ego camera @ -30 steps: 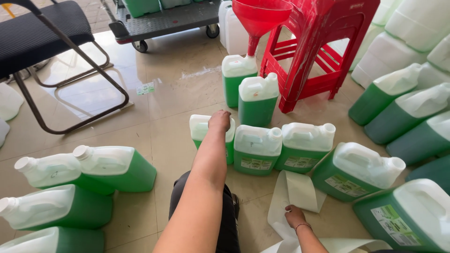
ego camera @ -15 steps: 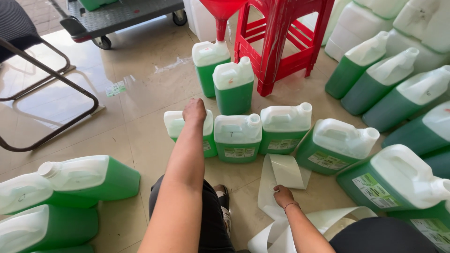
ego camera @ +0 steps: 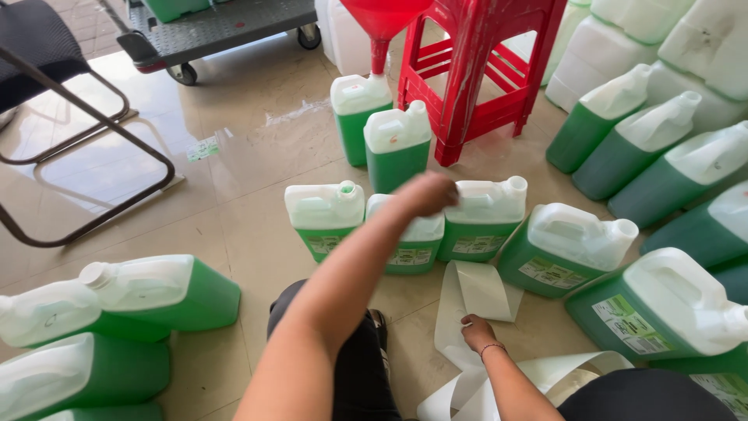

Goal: The person peels labels from a roll and applies them to plastic jugs filled with green liquid before screwing on white caps from a box. Finally, they move the labeled and capped jugs aside to organize them on the floor.

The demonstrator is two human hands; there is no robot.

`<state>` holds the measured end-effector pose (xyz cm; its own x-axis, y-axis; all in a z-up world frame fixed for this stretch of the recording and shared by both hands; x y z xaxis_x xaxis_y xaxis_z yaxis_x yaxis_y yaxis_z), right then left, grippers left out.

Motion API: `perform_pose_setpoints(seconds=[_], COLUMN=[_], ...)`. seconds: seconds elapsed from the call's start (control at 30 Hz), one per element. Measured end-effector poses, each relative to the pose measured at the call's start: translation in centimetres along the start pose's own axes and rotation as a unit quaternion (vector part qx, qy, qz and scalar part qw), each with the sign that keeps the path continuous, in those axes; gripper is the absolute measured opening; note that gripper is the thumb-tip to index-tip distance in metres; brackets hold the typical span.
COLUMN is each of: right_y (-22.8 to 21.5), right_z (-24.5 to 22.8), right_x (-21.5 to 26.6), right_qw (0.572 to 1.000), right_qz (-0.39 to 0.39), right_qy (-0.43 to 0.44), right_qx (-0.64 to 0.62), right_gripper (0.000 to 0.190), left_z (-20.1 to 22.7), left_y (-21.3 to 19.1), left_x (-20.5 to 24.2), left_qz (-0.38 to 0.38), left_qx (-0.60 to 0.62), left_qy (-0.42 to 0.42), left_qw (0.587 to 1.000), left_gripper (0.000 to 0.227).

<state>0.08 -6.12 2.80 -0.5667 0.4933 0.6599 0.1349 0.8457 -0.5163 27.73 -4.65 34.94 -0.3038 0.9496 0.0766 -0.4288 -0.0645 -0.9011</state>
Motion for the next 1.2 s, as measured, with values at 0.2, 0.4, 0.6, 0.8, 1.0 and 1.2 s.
perform_pose_setpoints(seconds=[0.2,0.4,0.6,0.8,1.0,1.2], right_y=[0.3,0.8,1.1,0.3,1.0,1.4], right_z=[0.5,1.0,0.1,1.1,2.1,2.4], right_x=[0.0,-0.6,-0.2,-0.9,-1.5,-2.2], right_qw=[0.997,0.993,0.996,0.99,0.992,0.976], right_qz=[-0.012,-0.02,0.017,-0.003,-0.005,-0.023], right_qy=[0.012,-0.013,-0.065,0.017,0.011,0.028], right_qx=[-0.076,-0.116,-0.065,-0.138,-0.127,-0.216], right_gripper=[0.033,0.03,0.027,0.024,0.023,0.023], left_z=[10.0,5.6,5.3,3.1,3.3,3.6], left_y=[21.4,36.9,41.9,41.8,42.0,40.1], left_x=[-0.6,8.0,10.6,9.6,10.2,10.2], left_qz=[-0.199,-0.214,-0.306,-0.29,-0.284,-0.259], left_qx=[-0.102,-0.092,-0.009,0.006,0.028,0.051], left_qy=[0.055,-0.05,-0.135,-0.154,-0.177,-0.193], left_qw=[0.973,0.971,0.942,0.945,0.942,0.945], left_gripper=[0.023,0.025,0.033,0.035,0.03,0.038])
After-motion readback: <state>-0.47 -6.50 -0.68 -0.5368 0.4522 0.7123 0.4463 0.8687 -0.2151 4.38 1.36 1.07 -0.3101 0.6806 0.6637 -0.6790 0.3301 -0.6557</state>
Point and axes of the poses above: each hand's wrist, its own x-axis away from the middle knuckle, its own y-axis out of the palm, z = x × y, the point moved 9 cm from there along -x, towards the middle knuckle, and after that the axes turned 4 degrees about -z, right-handed, at the moved point
